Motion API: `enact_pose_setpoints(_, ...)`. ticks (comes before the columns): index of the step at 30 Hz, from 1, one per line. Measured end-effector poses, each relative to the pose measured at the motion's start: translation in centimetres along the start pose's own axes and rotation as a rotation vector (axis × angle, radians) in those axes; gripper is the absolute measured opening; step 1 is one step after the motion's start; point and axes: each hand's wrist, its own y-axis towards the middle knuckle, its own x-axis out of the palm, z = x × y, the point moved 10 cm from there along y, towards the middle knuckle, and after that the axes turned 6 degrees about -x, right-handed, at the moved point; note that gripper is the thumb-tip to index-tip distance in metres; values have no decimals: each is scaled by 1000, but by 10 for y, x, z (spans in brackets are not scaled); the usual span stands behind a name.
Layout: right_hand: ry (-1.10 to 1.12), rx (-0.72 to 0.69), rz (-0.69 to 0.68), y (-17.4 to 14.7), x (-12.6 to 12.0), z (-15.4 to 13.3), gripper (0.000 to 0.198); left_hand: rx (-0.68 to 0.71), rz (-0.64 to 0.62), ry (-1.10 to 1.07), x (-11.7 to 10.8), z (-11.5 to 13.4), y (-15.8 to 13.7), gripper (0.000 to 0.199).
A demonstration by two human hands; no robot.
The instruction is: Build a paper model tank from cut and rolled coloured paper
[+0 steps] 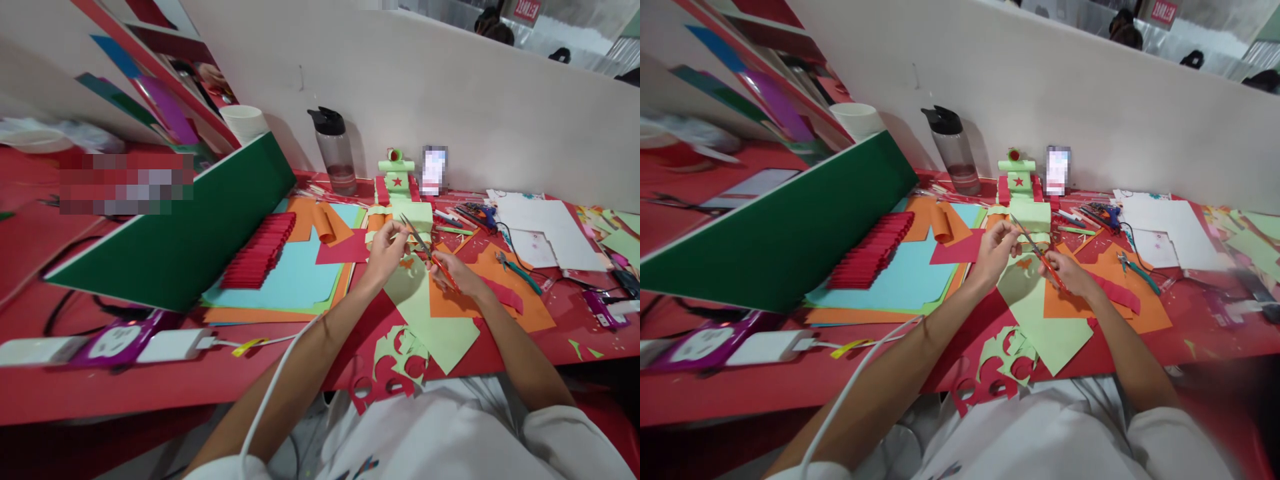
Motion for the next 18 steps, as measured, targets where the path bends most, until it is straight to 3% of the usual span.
enact_pose_setpoints(18,22,4,-16,-1,-1,3,28,28,-10,-34,1,0,1,19)
